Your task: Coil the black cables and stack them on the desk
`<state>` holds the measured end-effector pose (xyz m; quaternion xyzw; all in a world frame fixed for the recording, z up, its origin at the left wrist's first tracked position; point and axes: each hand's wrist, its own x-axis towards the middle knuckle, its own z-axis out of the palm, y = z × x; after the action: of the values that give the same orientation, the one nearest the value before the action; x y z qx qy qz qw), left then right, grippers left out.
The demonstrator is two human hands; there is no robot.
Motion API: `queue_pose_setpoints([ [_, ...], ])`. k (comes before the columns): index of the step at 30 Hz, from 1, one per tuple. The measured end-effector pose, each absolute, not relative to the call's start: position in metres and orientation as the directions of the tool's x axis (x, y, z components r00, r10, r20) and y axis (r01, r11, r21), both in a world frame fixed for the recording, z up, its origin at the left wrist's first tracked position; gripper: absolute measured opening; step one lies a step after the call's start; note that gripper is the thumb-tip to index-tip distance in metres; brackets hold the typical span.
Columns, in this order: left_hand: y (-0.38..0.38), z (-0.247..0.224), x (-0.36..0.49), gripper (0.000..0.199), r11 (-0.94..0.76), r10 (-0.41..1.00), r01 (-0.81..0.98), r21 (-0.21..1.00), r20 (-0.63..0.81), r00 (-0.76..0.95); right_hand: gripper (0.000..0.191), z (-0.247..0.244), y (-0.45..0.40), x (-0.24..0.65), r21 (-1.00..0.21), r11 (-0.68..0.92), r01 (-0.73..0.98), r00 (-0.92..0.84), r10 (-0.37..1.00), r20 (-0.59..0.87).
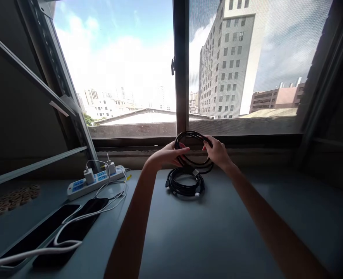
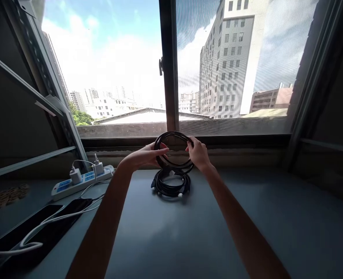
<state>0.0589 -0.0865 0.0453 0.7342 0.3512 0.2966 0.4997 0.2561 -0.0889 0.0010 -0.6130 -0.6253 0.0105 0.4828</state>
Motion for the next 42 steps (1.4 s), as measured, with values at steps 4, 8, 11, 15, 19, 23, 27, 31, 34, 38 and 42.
queue_pose_setpoints([
  [4,-0.077,0.03,0.067,0.021,-0.141,0.861,0.506,0.851,-0.147,0.488,0.03,-0.014,-0.083,0.26,-0.687,0.143,0.713,0.197,0.899,0.391],
  [8,-0.056,0.009,0.072,0.017,-0.111,0.862,0.557,0.823,-0.199,0.465,0.018,-0.024,-0.084,0.267,-0.737,-0.002,0.676,0.151,0.979,0.136],
  [11,-0.039,-0.008,0.074,0.019,-0.089,0.858,0.589,0.804,-0.238,0.455,0.013,-0.026,-0.084,0.269,-0.742,-0.092,0.664,0.149,0.989,0.011],
  [15,-0.024,-0.024,0.074,0.028,-0.078,0.872,0.652,0.754,-0.265,0.411,0.011,-0.03,-0.079,0.265,-0.711,-0.196,0.675,0.16,0.98,-0.118],
  [19,-0.016,-0.032,0.073,0.033,-0.093,0.883,0.708,0.701,-0.27,0.383,0.018,-0.035,-0.072,0.262,-0.702,-0.227,0.675,0.149,0.974,-0.172],
  [23,-0.013,-0.031,0.071,0.034,-0.137,0.9,0.731,0.669,-0.224,0.373,0.023,-0.036,-0.069,0.262,-0.717,-0.207,0.665,0.143,0.978,-0.15],
  [27,-0.012,-0.028,0.07,0.037,-0.176,0.918,0.742,0.646,-0.164,0.36,0.023,-0.033,-0.07,0.26,-0.717,-0.174,0.675,0.16,0.983,-0.088],
  [31,-0.013,-0.023,0.07,0.03,-0.206,0.931,0.745,0.634,-0.106,0.348,0.021,-0.027,-0.072,0.255,-0.71,-0.095,0.698,0.187,0.981,0.052],
  [34,-0.015,-0.017,0.069,0.028,-0.212,0.945,0.766,0.606,-0.074,0.32,0.024,-0.023,-0.072,0.252,-0.695,-0.026,0.718,0.195,0.967,0.165],
  [38,-0.022,-0.01,0.065,0.031,-0.158,0.959,0.847,0.508,-0.126,0.254,0.031,-0.021,-0.07,0.249,-0.689,0.036,0.724,0.19,0.949,0.25],
  [42,-0.027,-0.012,0.064,0.022,-0.181,0.921,0.885,0.429,-0.242,0.305,0.03,-0.026,-0.069,0.251,-0.682,0.042,0.73,0.177,0.952,0.248],
])
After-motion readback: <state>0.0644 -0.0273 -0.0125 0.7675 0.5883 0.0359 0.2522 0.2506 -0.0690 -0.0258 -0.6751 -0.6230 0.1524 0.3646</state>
